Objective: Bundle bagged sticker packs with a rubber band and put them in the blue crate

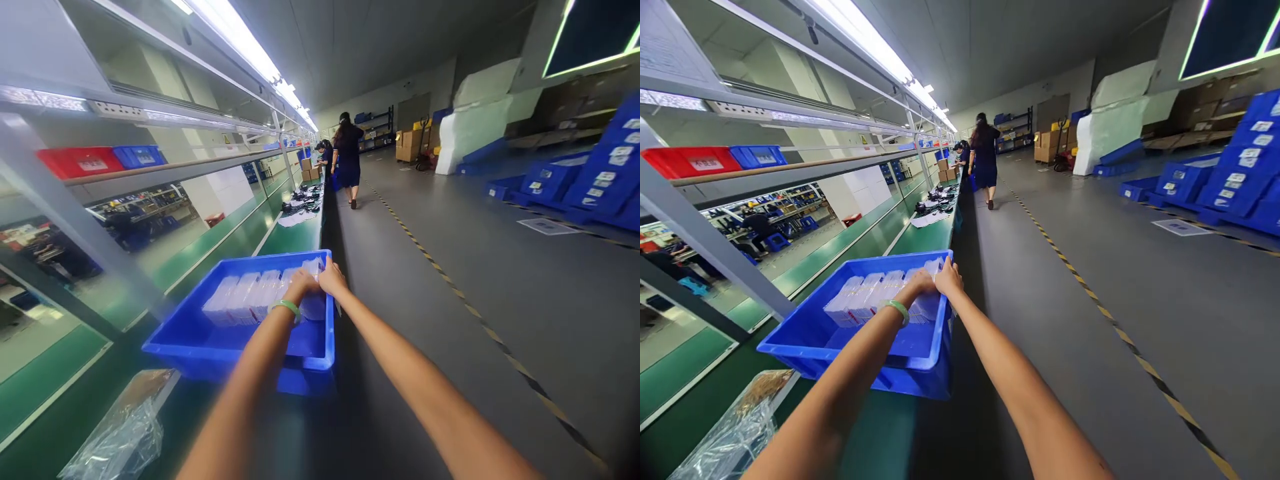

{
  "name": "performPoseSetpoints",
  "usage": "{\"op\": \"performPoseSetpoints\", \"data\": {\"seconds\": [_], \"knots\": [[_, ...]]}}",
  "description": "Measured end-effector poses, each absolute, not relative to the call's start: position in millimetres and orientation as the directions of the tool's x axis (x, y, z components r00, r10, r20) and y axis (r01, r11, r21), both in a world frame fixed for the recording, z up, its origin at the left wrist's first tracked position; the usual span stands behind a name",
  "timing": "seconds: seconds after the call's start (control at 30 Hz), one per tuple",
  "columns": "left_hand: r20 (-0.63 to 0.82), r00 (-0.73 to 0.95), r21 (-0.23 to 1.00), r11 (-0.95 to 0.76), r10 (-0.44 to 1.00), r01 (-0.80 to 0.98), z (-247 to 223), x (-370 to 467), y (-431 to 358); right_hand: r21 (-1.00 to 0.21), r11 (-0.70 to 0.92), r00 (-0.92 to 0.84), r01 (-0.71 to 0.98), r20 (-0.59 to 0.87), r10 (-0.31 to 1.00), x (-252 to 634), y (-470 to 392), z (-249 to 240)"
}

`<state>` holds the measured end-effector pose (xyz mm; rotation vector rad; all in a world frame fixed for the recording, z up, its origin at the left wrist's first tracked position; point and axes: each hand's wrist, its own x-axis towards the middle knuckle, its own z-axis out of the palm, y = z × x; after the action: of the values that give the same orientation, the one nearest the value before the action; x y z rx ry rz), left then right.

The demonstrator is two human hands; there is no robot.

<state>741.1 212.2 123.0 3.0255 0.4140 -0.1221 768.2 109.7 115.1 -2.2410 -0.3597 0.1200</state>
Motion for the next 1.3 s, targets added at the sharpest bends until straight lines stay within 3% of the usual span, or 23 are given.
{"op": "performPoseSetpoints", "data": {"seconds": [0.1,0.3,0.57,1.07,1.17,1.3], "knots": [[-0.084,0.973,0.044,-0.975,0.215,0.219,128.6,725.6,217.1,-0.761,-0.608,0.954,0.227,0.048,0.295,769.3,109.9,114.6],[-0.073,0.997,-0.015,-0.999,-0.038,-0.039,109.9,729.9,223.2,-0.754,-0.613,0.954,0.236,0.059,0.295,771.4,111.4,111.1],[-0.048,0.997,-0.052,-0.997,-0.061,-0.063,71.7,755.0,223.3,-0.724,-0.637,0.944,0.263,0.058,0.324,778.6,112.6,104.3],[0.033,0.986,-0.078,-0.984,-0.164,-0.161,78.9,721.1,226.2,-0.728,-0.625,0.947,0.281,0.103,0.304,774.4,110.4,106.1],[-0.037,0.942,-0.108,-0.935,-0.334,-0.337,83.6,693.0,233.9,-0.747,-0.606,0.947,0.274,0.101,0.305,774.5,111.0,105.1],[-0.191,0.754,-0.077,-0.756,-0.629,-0.65,86.2,657.2,255.0,-0.763,-0.587,0.945,0.271,0.096,0.311,776.4,112.0,102.8]]}}
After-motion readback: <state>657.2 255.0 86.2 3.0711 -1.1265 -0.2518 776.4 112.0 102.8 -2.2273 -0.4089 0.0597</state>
